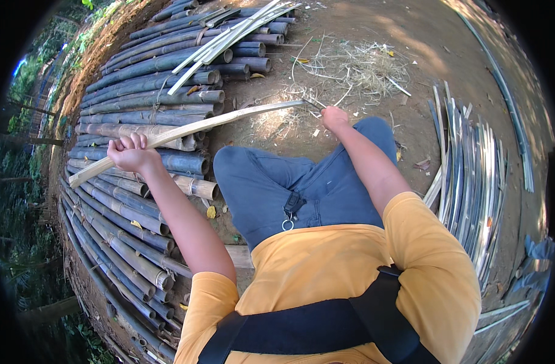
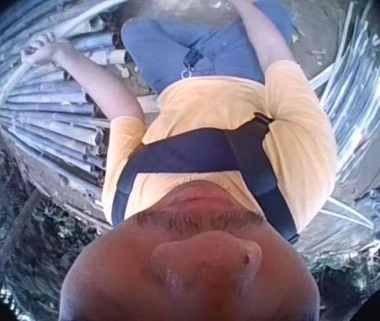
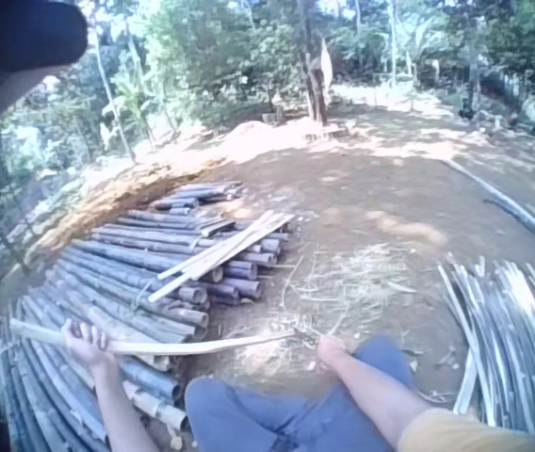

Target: The person shaves a long strip of bamboo using a machete, repeatedly running the blade along the edge of the strip while sitting on the ground.

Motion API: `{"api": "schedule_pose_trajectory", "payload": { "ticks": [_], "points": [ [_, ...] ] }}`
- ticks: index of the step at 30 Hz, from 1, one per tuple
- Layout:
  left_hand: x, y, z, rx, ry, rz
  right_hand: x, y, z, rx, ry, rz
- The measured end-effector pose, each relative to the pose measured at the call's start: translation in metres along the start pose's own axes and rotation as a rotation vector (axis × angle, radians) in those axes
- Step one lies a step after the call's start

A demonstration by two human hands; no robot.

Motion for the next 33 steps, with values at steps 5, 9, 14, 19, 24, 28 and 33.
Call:
{"api": "schedule_pose_trajectory", "payload": {
  "ticks": [5, 9, 14, 19, 24, 28, 33],
  "points": [
    [0.006, -0.065, 0.025, 0.016, -0.067, -0.082, 0.019, -0.005, -0.013, -0.115, 0.014, 0.065],
    [0.010, -0.109, 0.051, -0.028, -0.135, -0.135, 0.045, -0.041, -0.057, -0.184, -0.062, 0.072],
    [0.016, -0.115, 0.057, -0.012, -0.120, -0.140, 0.050, -0.047, -0.068, -0.256, -0.083, 0.123],
    [0.026, -0.096, 0.055, -0.019, -0.121, -0.098, 0.051, -0.045, -0.075, -0.191, -0.007, 0.017],
    [0.024, -0.093, 0.049, 0.002, -0.109, -0.042, 0.038, -0.050, -0.048, -0.230, -0.123, 0.060],
    [0.021, -0.091, 0.050, 0.030, -0.116, -0.055, 0.039, -0.050, -0.058, -0.181, -0.097, -0.013],
    [0.019, -0.092, 0.050, 0.012, -0.113, -0.091, 0.034, -0.048, -0.040, -0.239, -0.229, -0.006]
  ]
}}
Point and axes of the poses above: each hand's wrist, its own x-axis towards the middle knuckle, its own y-axis out of the palm, z = x × y, the point moved 10 cm from there along x, towards the middle knuckle, and after that the axes turned 15 degrees about x, right-handed, at the moved point
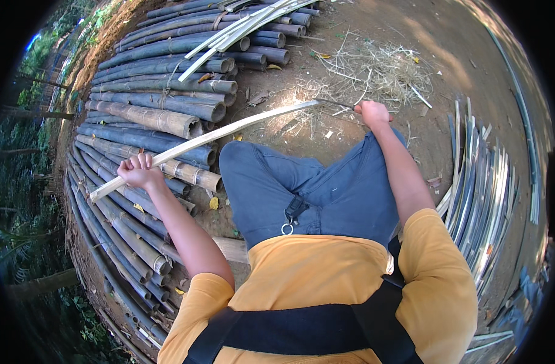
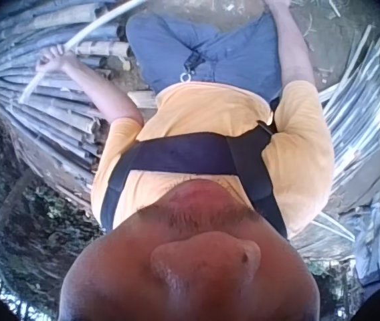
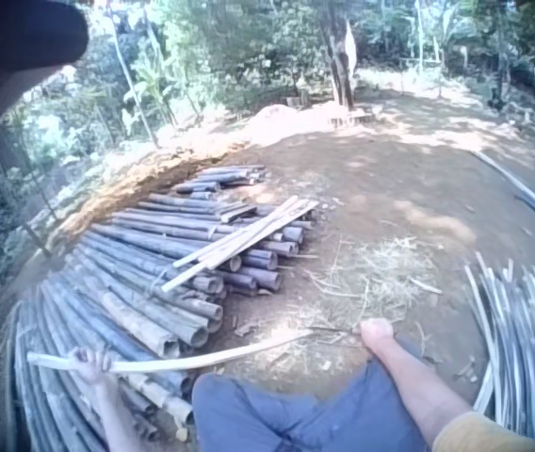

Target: The person shaves a long strip of bamboo using a machete, repeatedly running the blade along the edge of the strip while sitting on the ground.

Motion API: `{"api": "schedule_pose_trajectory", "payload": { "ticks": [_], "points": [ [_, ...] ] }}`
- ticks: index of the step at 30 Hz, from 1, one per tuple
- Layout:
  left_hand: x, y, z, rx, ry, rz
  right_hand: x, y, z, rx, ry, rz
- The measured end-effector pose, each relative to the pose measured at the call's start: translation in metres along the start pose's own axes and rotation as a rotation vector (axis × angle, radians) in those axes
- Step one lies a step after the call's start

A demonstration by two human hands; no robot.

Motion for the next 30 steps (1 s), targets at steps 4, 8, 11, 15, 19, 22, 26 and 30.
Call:
{"api": "schedule_pose_trajectory", "payload": {
  "ticks": [4, 8, 11, 15, 19, 22, 26, 30],
  "points": [
    [0.000, -0.005, -0.003, 0.007, 0.023, -0.142, -0.044, -0.015, 0.075, 0.150, -0.162, -0.067],
    [0.006, -0.001, -0.005, 0.014, 0.036, -0.156, -0.090, 0.001, 0.141, 0.365, -0.175, -0.146],
    [0.006, 0.005, -0.004, 0.006, 0.026, -0.145, -0.115, 0.022, 0.171, 0.472, -0.091, -0.092],
    [0.001, 0.010, -0.009, 0.006, 0.032, -0.138, -0.119, 0.039, 0.171, 0.565, -0.083, -0.096],
    [0.003, -0.001, -0.004, 0.011, 0.024, -0.169, -0.121, 0.038, 0.179, 0.578, -0.049, 0.002],
    [0.007, -0.009, 0.002, -0.019, 0.004, -0.173, -0.139, 0.016, 0.208, 0.581, -0.113, 0.050],
    [0.004, -0.012, 0.003, -0.045, -0.001, -0.158, -0.158, 0.021, 0.227, 0.603, -0.268, 0.056],
    [0.006, -0.009, 0.005, -0.051, -0.018, -0.142, -0.153, 0.051, 0.206, 0.656, -0.203, -0.017]
  ]
}}
Point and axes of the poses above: each hand's wrist, its own x-axis towards the middle knuckle, its own y-axis out of the palm, z = x × y, the point moved 10 cm from there along x, towards the middle knuckle, and after that the axes turned 15 degrees about x, right-handed, at the moved point
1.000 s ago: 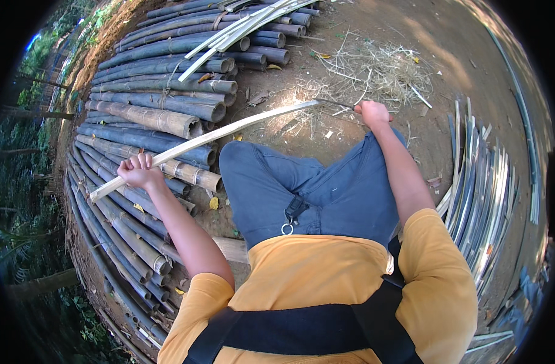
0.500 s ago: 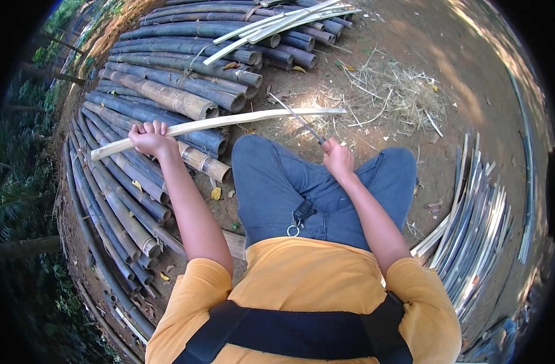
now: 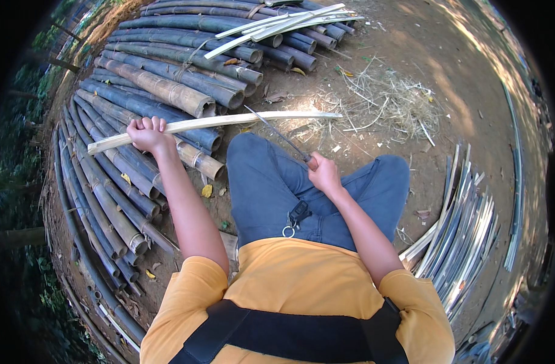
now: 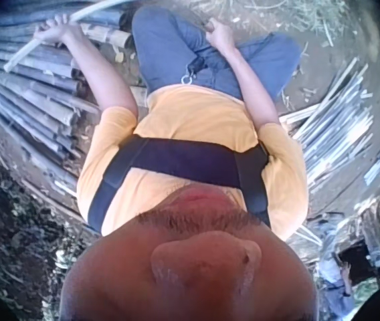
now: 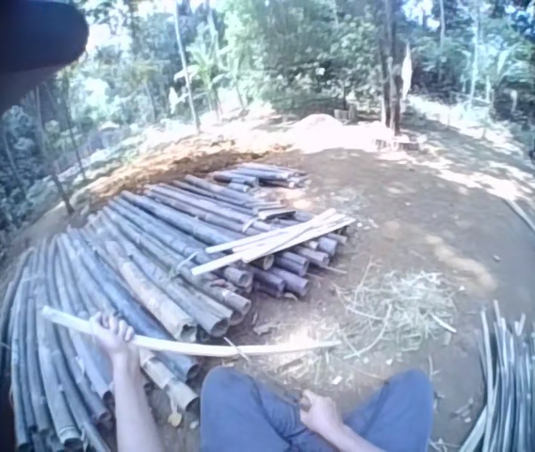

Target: The person shaves a long strip of bamboo using a machete, repeatedly running the blade along the edge of the strip while sitting on the ground.

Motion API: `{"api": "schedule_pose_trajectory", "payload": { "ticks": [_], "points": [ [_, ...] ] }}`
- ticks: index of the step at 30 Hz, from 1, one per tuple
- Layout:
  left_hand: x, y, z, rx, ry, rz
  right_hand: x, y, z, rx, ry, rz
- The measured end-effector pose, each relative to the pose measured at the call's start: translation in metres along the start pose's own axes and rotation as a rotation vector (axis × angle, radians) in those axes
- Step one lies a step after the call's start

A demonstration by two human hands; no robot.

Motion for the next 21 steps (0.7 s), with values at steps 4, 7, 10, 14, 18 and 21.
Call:
{"api": "schedule_pose_trajectory", "payload": {
  "ticks": [4, 7, 10, 14, 18, 21],
  "points": [
    [0.005, -0.012, 0.005, 0.012, -0.015, -0.009, -0.002, 0.009, -0.007, -0.103, 0.038, -0.041],
    [0.008, -0.021, 0.008, -0.006, -0.012, -0.008, -0.015, 0.017, 0.009, -0.071, 0.068, 0.003],
    [0.000, -0.012, 0.005, -0.006, -0.005, -0.017, -0.026, 0.018, 0.040, 0.031, 0.058, 0.056],
    [0.002, 0.008, -0.005, 0.014, 0.037, 0.041, -0.018, 0.019, 0.061, 0.094, -0.059, 0.085],
    [-0.009, 0.039, -0.017, 0.033, 0.067, 0.102, -0.002, 0.019, 0.044, 0.282, 0.005, 0.113],
    [-0.023, 0.071, -0.031, 0.050, 0.088, 0.145, 0.001, 0.002, 0.035, 0.304, 0.032, 0.001]
  ]
}}
Point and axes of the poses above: each hand's wrist, its own x-axis towards the middle knuckle, its own y-axis out of the palm, z = x × y, the point moved 10 cm from there along x, towards the middle knuckle, and after that the axes turned 15 degrees about x, right-handed, at the moved point
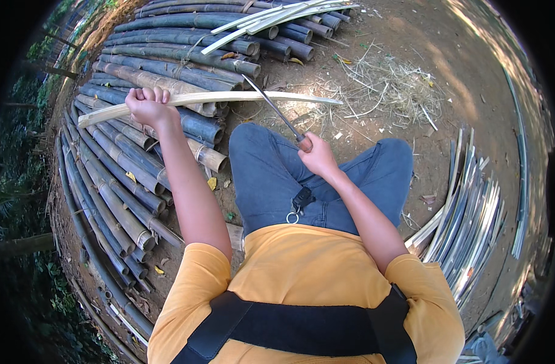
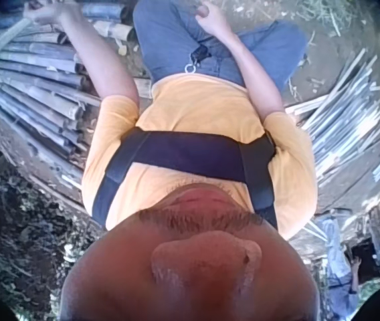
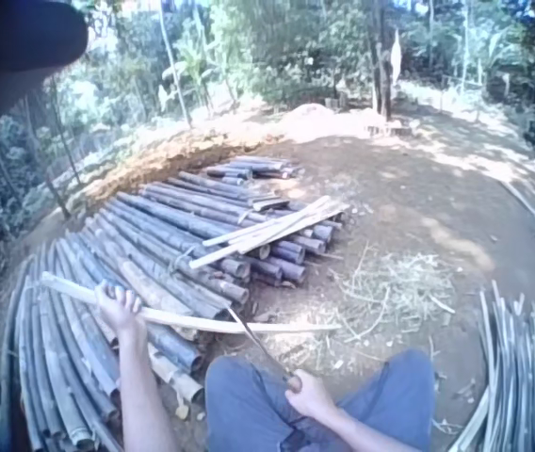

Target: The person shaves a long strip of bamboo using a machete, repeatedly running the blade along the edge of the strip while sitting on the ground.

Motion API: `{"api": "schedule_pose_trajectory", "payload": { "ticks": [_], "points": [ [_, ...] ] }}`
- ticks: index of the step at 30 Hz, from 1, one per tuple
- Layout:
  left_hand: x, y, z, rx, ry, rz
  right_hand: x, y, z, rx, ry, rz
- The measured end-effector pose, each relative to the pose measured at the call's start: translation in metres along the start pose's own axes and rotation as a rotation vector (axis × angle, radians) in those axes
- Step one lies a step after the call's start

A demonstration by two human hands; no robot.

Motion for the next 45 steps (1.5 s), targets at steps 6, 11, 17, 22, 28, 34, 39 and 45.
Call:
{"api": "schedule_pose_trajectory", "payload": {
  "ticks": [6, 11, 17, 22, 28, 34, 39, 45],
  "points": [
    [-0.051, 0.134, -0.053, -0.032, 0.130, 0.412, 0.003, -0.039, -0.012, 0.286, -0.118, -0.055],
    [-0.095, 0.226, -0.078, -0.036, 0.330, 0.698, -0.007, -0.067, -0.014, 0.513, -0.037, -0.052],
    [-0.128, 0.259, -0.086, -0.234, 0.451, 0.784, -0.030, -0.096, -0.030, 0.867, 0.202, -0.144],
    [-0.148, 0.266, -0.089, -0.315, 0.482, 0.781, -0.036, -0.115, -0.063, 0.941, 0.291, -0.213],
    [-0.147, 0.264, -0.096, -0.220, 0.548, 0.718, -0.046, -0.113, -0.084, 1.024, 0.335, -0.173],
    [-0.137, 0.274, -0.114, -0.176, 0.584, 0.673, -0.043, -0.111, -0.095, 1.043, 0.372, -0.184],
    [-0.121, 0.260, -0.099, 0.074, 0.659, 0.566, -0.043, -0.108, -0.097, 1.039, 0.392, -0.207],
    [-0.083, 0.198, -0.024, 0.175, 0.378, 0.426, -0.041, -0.109, -0.102, 1.029, 0.408, -0.205]
  ]
}}
Point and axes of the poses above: each hand's wrist, its own x-axis towards the middle knuckle, its own y-axis out of the palm, z = x × y, the point moved 10 cm from there along x, towards the middle knuckle, and after that the axes turned 15 degrees about x, right-handed, at the moved point
